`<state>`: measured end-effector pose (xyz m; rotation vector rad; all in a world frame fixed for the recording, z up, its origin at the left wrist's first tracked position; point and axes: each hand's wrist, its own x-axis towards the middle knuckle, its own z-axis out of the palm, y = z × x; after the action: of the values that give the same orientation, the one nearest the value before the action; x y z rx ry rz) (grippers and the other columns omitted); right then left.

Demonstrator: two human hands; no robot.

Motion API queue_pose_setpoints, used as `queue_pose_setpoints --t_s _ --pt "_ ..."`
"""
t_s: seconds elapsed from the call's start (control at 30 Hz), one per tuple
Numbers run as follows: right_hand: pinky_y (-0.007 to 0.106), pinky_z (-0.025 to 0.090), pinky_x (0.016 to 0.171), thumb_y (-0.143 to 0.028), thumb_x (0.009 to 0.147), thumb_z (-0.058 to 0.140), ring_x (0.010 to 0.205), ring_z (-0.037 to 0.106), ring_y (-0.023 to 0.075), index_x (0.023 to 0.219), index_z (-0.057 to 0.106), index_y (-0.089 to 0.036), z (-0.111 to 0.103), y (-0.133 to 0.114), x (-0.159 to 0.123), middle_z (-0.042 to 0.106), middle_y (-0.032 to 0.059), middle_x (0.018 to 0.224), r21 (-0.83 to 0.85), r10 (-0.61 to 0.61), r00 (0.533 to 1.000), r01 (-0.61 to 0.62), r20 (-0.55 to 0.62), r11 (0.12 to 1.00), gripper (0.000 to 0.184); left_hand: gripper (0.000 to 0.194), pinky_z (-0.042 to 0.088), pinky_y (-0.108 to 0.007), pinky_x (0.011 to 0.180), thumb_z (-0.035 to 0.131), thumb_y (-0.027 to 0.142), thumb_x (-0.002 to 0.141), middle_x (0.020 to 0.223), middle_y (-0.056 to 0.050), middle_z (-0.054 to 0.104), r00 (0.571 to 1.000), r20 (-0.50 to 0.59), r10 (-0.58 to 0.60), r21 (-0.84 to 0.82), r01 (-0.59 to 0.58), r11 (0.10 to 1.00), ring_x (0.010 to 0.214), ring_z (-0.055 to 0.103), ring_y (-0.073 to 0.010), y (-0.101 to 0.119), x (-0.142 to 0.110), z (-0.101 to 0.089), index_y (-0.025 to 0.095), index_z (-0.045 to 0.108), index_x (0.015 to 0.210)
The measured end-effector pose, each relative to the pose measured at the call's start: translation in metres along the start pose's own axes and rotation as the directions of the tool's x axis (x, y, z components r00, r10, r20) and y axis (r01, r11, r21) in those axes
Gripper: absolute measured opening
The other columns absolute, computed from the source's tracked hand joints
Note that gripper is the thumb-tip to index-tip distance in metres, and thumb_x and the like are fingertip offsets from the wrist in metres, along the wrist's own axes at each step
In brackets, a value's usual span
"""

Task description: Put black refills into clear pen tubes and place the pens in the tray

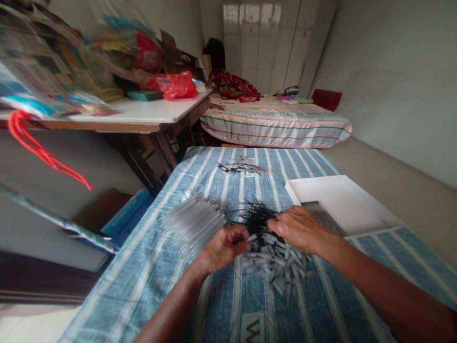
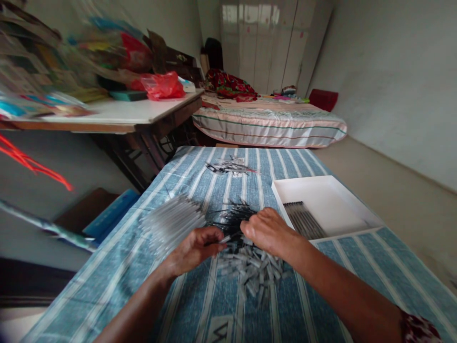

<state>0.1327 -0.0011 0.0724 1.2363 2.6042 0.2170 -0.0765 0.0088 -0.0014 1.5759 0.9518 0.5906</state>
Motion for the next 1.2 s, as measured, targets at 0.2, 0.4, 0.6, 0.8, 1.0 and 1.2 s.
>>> queue_pose_setpoints --t_s 0.2,0.4,0.6,0.8,1.0,1.2 --pt "0.03 0.038 0.063 -0.011 0.085 0.047 0.068 0.064 0.0217 0.088 0.06 -0.017 0.001 -0.014 0.003 0.068 0.0078 0.072 0.075 -0.004 0.985 0.018 -0.174 0.997 0.015 0.017 0.034 -0.02 0.051 0.066 0.028 0.072 0.063 0.002 0.054 0.996 -0.068 0.064 -0.197 -0.076 0.977 0.056 0.043 -0.0088 0.007 0.008 0.009 0.013 0.062 0.078" --pt "0.026 0.038 0.066 -0.019 0.09 0.042 0.073 0.063 0.0168 0.1 0.062 -0.018 0.021 -0.032 0.009 0.07 0.0061 0.079 0.337 0.104 0.949 0.002 -0.298 0.942 0.022 0.027 0.034 -0.019 0.048 0.065 0.031 0.075 0.064 0.0 0.062 0.965 -0.263 0.018 -0.427 -0.133 0.894 0.05 0.045 -0.0071 -0.002 0.003 0.008 0.014 0.066 0.096" --pt "0.025 0.042 0.064 -0.03 0.085 0.05 0.079 0.067 0.0215 0.083 0.07 -0.018 0.043 -0.048 0.036 0.072 0.0108 0.081 0.356 0.207 0.974 -0.227 0.096 0.906 0.024 0.038 0.031 -0.019 0.045 0.065 0.032 0.076 0.063 -0.001 0.063 0.952 -0.305 0.005 -0.565 -0.186 0.804 0.046 0.045 -0.0057 -0.018 -0.001 0.002 0.015 0.061 0.11" --pt "0.026 0.046 0.068 -0.031 0.079 0.056 0.084 0.067 0.0241 0.085 0.073 -0.014 0.043 -0.06 0.05 0.072 0.0138 0.085 0.314 0.211 0.96 -0.26 0.183 0.913 0.024 0.039 0.031 -0.02 0.045 0.066 0.033 0.075 0.062 0.0 0.063 0.948 -0.317 -0.002 -0.562 -0.186 0.806 0.044 0.043 -0.0059 -0.019 -0.004 -0.003 0.015 0.061 0.11" --pt "0.024 0.045 0.063 -0.02 0.076 0.055 0.079 0.068 0.0222 0.082 0.072 -0.015 0.045 -0.067 0.055 0.073 0.0123 0.082 0.319 0.238 0.956 -0.283 0.173 0.905 0.019 0.035 0.03 -0.02 0.044 0.064 0.034 0.076 0.063 0.0 0.063 0.964 -0.267 -0.008 -0.55 -0.145 0.822 0.044 0.043 -0.0054 -0.017 -0.007 0.0 0.014 0.062 0.105" --pt "0.019 0.038 0.052 -0.016 0.071 0.055 0.06 0.062 0.0142 0.069 0.069 -0.014 0.058 -0.055 0.052 0.068 0.0044 0.062 0.692 0.326 0.941 -0.292 0.087 0.66 0.014 0.036 0.029 -0.019 0.044 0.064 0.034 0.076 0.06 0.001 0.061 0.963 -0.268 -0.01 -0.532 -0.139 0.835 0.043 0.042 -0.0054 -0.019 -0.006 0.001 0.013 0.062 0.105"
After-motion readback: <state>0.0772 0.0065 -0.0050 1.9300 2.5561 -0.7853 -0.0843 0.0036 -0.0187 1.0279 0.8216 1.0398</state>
